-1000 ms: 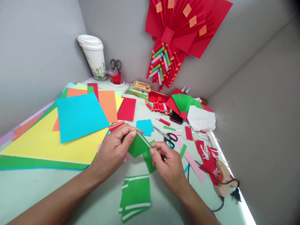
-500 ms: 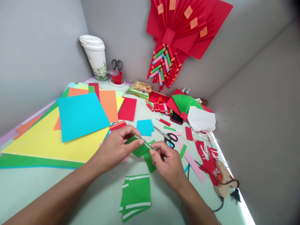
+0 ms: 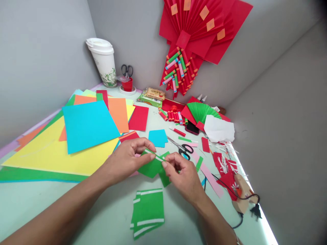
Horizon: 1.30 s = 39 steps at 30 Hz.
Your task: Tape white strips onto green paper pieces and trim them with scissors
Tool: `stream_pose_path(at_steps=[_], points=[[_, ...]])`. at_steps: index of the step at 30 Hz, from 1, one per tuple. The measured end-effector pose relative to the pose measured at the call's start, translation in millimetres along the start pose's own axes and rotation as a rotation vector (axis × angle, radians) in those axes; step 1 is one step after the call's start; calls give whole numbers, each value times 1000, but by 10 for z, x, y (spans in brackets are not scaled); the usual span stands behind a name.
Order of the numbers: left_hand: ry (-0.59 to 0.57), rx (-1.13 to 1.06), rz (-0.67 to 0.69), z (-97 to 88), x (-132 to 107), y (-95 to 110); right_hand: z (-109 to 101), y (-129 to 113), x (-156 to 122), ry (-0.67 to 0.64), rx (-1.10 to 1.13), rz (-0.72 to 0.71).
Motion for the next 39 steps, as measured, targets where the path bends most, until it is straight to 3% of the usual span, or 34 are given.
stream_pose_path(at_steps=[3, 7, 15, 20, 30, 39], points=[[-97, -109, -50, 74, -16, -44, -6, 58, 7, -11, 32, 30], [-98, -157, -64, 52, -20, -50, -8, 116, 20, -36, 66, 50], [-159, 111, -20, 141, -30, 30, 4, 17, 3, -77, 22, 8], [-216, 174, -1, 221, -31, 27, 57, -133, -43, -104, -119, -110], [-311, 180, 50, 337, -53, -27, 113, -98, -60, -166, -214, -130], [-173, 158, 110, 198, -18, 90, -33, -156, -51, -92, -165, -163]])
Point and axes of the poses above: each hand's wrist, its own x-axis towards the middle knuckle, its own z-axis out of the palm, y = z × x, the point moved 10 cm from there along x, towards the middle knuckle, and after that the axes turned 5 degrees about -x, right-handed, at the moved point
